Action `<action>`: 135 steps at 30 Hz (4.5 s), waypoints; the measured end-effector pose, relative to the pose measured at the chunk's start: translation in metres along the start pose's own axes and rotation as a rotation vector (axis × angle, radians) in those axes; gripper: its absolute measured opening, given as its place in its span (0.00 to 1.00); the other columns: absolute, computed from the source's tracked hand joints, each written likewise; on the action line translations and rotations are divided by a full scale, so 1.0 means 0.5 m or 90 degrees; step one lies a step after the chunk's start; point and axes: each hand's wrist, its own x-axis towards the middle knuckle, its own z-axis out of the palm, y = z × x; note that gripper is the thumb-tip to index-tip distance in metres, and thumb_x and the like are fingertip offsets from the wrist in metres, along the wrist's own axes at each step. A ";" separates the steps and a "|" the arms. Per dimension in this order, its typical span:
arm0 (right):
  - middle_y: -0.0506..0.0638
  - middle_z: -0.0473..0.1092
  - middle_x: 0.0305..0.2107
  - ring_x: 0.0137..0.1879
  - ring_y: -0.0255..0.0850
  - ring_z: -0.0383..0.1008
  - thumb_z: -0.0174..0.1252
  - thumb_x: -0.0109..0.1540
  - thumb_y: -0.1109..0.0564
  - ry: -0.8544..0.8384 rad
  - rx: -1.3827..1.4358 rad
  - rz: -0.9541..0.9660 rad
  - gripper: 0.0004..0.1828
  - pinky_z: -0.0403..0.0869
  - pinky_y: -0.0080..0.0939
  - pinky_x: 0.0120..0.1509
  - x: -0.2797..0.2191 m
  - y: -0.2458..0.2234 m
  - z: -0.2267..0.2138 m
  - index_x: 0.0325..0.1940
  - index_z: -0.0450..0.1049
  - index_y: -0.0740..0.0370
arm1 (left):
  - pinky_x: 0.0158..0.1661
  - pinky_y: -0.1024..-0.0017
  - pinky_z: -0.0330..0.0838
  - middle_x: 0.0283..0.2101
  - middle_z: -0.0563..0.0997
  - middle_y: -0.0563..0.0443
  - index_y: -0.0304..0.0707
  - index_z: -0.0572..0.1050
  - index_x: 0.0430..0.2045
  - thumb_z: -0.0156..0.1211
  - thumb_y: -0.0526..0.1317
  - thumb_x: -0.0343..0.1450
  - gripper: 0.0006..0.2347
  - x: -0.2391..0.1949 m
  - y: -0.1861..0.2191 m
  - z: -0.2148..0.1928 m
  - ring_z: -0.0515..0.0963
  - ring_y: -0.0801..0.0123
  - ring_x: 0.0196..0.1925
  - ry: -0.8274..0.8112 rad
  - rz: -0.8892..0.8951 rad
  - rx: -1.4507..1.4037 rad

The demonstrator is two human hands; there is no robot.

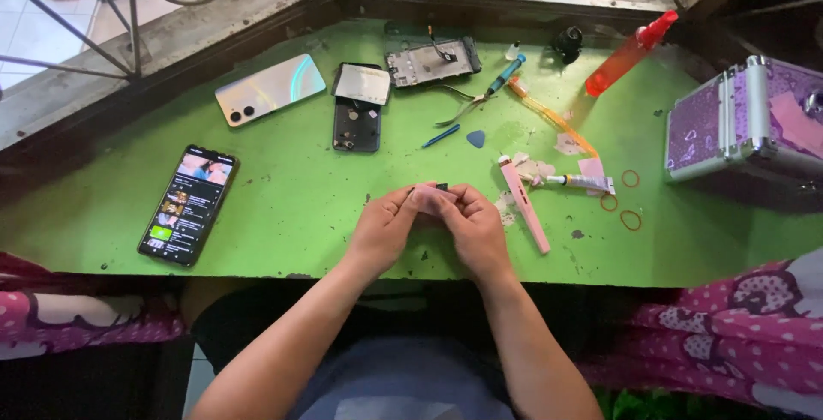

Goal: The person uses a pink pen-like tool to scrape residue from a small circuit board, then wipes the board with a pink tissue. The person handles the board and tissue throughout the clip.

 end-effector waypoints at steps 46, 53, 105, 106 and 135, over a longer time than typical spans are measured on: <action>0.49 0.70 0.21 0.29 0.30 0.67 0.59 0.65 0.59 0.080 -0.011 -0.070 0.05 0.69 0.30 0.33 -0.017 -0.003 0.026 0.37 0.76 0.64 | 0.58 0.57 0.71 0.52 0.84 0.43 0.35 0.82 0.47 0.51 0.39 0.78 0.12 0.007 -0.044 0.006 0.81 0.56 0.57 -0.009 0.076 0.029; 0.53 0.73 0.22 0.30 0.34 0.72 0.59 0.65 0.61 0.025 0.037 -0.089 0.05 0.74 0.34 0.36 -0.018 0.022 0.012 0.40 0.76 0.66 | 0.45 0.68 0.76 0.28 0.85 0.51 0.45 0.85 0.36 0.53 0.47 0.77 0.13 -0.004 -0.030 0.013 0.81 0.76 0.36 0.051 0.021 0.031; 0.59 0.77 0.34 0.43 0.42 0.80 0.57 0.67 0.63 0.018 0.117 -0.106 0.10 0.81 0.48 0.53 0.001 0.058 -0.013 0.50 0.75 0.73 | 0.46 0.66 0.84 0.36 0.85 0.46 0.34 0.80 0.47 0.57 0.39 0.77 0.10 0.002 -0.046 0.018 0.82 0.75 0.41 0.055 0.017 -0.124; 0.59 0.77 0.34 0.43 0.42 0.80 0.57 0.67 0.63 0.017 0.117 -0.105 0.10 0.81 0.48 0.53 -0.002 0.058 -0.012 0.50 0.75 0.73 | 0.46 0.66 0.84 0.36 0.85 0.46 0.34 0.80 0.47 0.57 0.39 0.77 0.10 0.002 -0.048 0.020 0.82 0.75 0.41 0.056 0.016 -0.124; 0.66 0.80 0.39 0.49 0.46 0.80 0.60 0.64 0.65 -0.013 0.091 -0.113 0.14 0.78 0.52 0.60 -0.014 0.041 0.000 0.53 0.75 0.75 | 0.33 0.73 0.66 0.24 0.78 0.52 0.38 0.79 0.30 0.57 0.43 0.76 0.10 0.003 -0.037 0.010 0.71 0.73 0.31 0.063 0.045 -0.026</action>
